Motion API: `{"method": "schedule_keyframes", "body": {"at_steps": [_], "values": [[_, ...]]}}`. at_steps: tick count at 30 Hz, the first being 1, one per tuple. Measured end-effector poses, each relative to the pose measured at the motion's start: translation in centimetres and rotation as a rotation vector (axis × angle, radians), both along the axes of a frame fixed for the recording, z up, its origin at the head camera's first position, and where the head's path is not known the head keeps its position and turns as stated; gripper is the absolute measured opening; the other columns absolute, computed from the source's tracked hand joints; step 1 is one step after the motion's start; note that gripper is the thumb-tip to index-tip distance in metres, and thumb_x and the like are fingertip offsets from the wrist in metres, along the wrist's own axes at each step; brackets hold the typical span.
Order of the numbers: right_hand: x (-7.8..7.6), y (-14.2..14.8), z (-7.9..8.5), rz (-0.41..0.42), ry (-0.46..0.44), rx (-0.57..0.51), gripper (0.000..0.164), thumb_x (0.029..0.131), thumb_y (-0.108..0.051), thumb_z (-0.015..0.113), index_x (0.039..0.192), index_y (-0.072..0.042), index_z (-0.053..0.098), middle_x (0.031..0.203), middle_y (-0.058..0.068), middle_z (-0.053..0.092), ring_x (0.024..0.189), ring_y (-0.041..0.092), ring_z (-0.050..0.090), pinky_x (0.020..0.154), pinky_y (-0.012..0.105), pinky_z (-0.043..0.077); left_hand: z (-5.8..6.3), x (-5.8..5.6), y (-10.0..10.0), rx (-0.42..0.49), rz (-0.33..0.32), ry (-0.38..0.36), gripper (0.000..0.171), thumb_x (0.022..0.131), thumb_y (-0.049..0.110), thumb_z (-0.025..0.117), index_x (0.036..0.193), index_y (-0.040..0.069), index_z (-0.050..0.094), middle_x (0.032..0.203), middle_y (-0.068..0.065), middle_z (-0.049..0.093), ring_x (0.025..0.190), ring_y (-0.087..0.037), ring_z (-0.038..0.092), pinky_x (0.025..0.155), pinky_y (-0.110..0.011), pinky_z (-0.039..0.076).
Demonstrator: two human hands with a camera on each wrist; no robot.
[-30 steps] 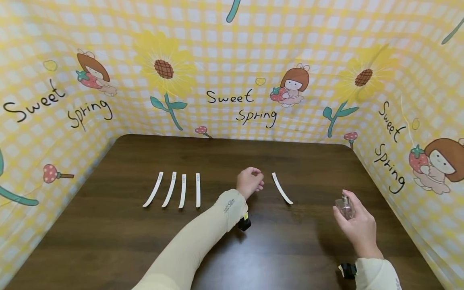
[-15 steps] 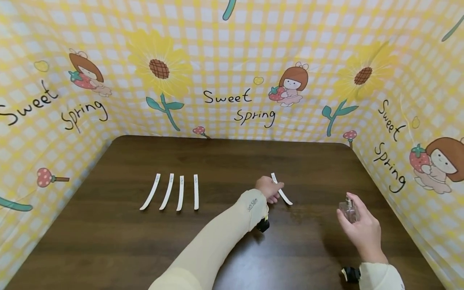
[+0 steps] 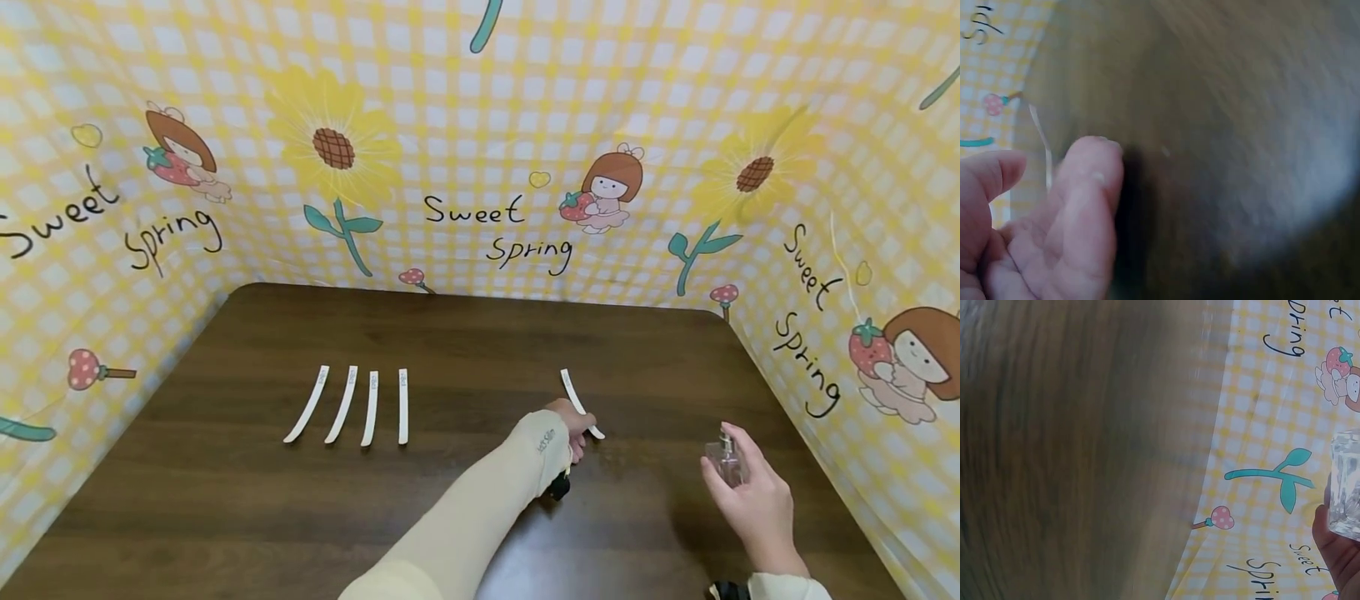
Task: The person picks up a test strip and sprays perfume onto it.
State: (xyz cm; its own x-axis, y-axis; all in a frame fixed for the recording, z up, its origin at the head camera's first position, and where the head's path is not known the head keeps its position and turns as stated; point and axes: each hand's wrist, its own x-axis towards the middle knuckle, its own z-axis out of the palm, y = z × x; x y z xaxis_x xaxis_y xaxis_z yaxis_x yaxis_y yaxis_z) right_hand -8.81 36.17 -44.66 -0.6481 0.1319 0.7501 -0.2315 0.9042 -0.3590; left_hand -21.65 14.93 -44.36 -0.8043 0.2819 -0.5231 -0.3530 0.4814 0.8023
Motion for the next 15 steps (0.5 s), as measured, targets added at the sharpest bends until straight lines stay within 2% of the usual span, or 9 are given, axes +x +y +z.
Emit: {"method": "schedule_keyframes", "body": {"at_steps": [2,4,8,10,12,15], "values": [[0.0,0.0,-0.1,-0.002,0.0,0.002,0.047,0.07,-0.016,0.068,0.114,-0.001,0.061,0.075,0.024,0.062,0.051,0.037,0.052,0.042,0.048,0.038,0.1,0.1,0.2,-0.06,-0.012,0.05,0.033,0.089,0.016,0.057,0.066,-0.005,0.064,0.057,-0.016,0.064,0.03,-0.011,0.043,0.031,-0.018,0.037],[0.0,0.0,-0.1,-0.005,-0.003,0.002,0.048,0.069,-0.016,0.069,0.115,-0.001,0.061,0.073,0.023,0.062,0.051,0.037,0.052,0.042,0.048,0.038,0.4,0.1,0.4,-0.163,-0.053,0.125,0.033,0.088,0.021,0.06,0.065,0.0,0.066,0.052,-0.008,0.062,0.032,-0.008,0.042,0.036,-0.017,0.04],[0.1,-0.1,-0.2,-0.013,-0.005,-0.002,0.05,0.067,-0.013,0.07,0.115,-0.001,0.061,0.071,0.021,0.062,0.05,0.035,0.051,0.041,0.046,0.038,0.8,0.1,0.8,-0.327,-0.134,0.236,0.038,0.087,0.032,0.063,0.059,0.007,0.066,0.038,0.006,0.042,0.037,-0.006,0.042,0.045,-0.015,0.039],[0.2,-0.1,-0.1,-0.018,-0.005,-0.007,0.05,0.067,-0.012,0.07,0.115,-0.001,0.061,0.071,0.021,0.062,0.05,0.034,0.051,0.041,0.046,0.038,0.7,0.2,0.9,-0.331,-0.131,0.238,0.038,0.087,0.033,0.064,0.059,0.008,0.066,0.037,0.007,0.041,0.039,-0.007,0.044,0.046,-0.016,0.04],[0.3,-0.2,-0.1,-0.024,-0.012,-0.011,0.051,0.065,-0.01,0.071,0.114,-0.002,0.061,0.071,0.02,0.062,0.05,0.031,0.051,0.041,0.045,0.039,0.5,0.0,0.9,-0.319,-0.111,0.222,0.034,0.086,0.033,0.065,0.064,0.007,0.067,0.041,0.006,0.046,0.042,-0.008,0.049,0.048,-0.018,0.043],[0.6,-0.1,-0.1,-0.037,-0.029,-0.019,0.053,0.063,-0.006,0.073,0.114,-0.002,0.061,0.069,0.016,0.062,0.051,0.025,0.052,0.042,0.043,0.04,-1.6,-0.9,1.5,-0.348,-0.108,0.244,0.034,0.082,0.037,0.068,0.068,0.006,0.068,0.049,0.004,0.056,0.048,-0.01,0.056,0.052,-0.02,0.048]]}}
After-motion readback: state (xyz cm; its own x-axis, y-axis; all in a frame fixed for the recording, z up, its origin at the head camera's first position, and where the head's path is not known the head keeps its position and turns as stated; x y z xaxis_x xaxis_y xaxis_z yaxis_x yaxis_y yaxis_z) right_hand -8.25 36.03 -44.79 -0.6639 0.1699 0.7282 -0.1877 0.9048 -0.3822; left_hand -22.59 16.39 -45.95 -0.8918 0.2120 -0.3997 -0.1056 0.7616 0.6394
